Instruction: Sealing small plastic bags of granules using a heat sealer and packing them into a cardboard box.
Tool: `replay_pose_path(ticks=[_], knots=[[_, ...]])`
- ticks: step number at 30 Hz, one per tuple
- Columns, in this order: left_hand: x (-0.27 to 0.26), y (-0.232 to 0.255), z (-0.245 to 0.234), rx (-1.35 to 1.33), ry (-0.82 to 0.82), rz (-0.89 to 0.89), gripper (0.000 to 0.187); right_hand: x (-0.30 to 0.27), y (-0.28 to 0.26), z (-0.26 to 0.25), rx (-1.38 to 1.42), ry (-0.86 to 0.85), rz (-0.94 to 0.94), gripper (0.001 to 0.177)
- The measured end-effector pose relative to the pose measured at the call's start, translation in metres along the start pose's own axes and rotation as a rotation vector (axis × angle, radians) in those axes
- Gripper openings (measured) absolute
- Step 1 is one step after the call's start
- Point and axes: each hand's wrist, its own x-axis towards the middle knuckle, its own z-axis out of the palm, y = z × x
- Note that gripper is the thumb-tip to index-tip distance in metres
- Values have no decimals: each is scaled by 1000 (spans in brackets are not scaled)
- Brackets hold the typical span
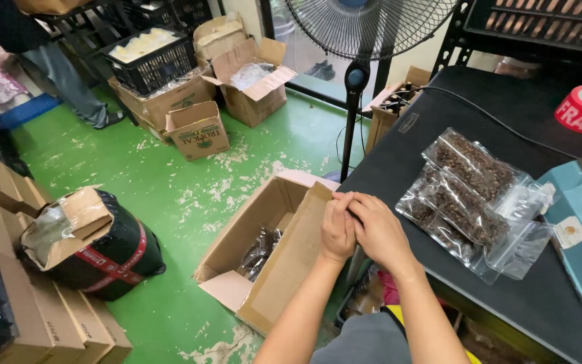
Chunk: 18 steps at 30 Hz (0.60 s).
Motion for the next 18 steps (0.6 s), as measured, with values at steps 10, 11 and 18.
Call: replay_pose_path(ticks=[10, 11, 18], knots=[[11, 37, -11, -144, -63, -196, 45, -34, 2, 9, 49, 320, -47, 36], [20, 52, -14, -277, -65, -392, 48, -47, -13, -8, 157, 349, -27, 35], [52, 135, 9, 125, -526, 52, 44, -110, -1, -59, -133, 696, 243, 29]])
